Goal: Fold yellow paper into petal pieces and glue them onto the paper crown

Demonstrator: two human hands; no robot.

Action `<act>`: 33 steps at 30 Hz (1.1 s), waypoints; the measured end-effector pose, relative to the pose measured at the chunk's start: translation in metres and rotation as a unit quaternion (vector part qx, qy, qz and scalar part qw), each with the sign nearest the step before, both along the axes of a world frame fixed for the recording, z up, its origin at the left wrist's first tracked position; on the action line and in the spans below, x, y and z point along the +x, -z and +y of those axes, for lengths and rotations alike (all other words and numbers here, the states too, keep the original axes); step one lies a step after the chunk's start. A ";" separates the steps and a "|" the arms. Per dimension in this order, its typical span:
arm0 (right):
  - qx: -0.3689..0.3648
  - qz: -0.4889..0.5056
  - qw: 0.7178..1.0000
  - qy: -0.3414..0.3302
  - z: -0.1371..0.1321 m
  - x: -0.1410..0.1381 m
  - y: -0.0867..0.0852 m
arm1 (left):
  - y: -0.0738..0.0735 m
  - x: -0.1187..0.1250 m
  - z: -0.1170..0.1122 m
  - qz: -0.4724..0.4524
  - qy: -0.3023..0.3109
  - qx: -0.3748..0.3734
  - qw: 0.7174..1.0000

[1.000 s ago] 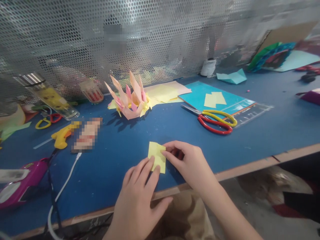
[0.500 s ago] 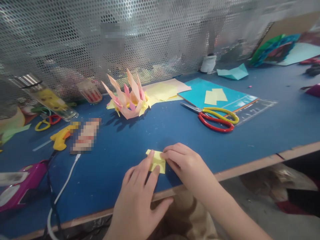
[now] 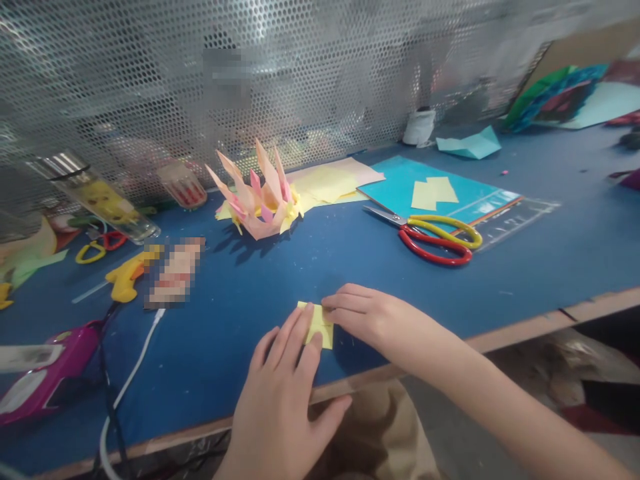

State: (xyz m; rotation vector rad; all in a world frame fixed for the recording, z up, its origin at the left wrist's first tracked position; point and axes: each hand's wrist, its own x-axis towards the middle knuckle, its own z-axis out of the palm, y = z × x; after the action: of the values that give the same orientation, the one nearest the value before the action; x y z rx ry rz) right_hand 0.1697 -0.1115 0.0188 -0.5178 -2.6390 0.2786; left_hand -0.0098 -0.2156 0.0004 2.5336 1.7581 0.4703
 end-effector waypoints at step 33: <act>0.126 -0.052 0.990 -0.029 0.009 0.008 0.003 | -0.007 0.003 0.005 0.038 -0.013 -0.041 0.998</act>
State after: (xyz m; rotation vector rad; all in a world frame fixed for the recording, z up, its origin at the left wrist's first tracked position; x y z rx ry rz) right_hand 0.1780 -0.1021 0.0153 -0.3809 -2.7395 -0.0674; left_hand -0.0069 -0.2107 0.0078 2.5072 1.7977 0.2992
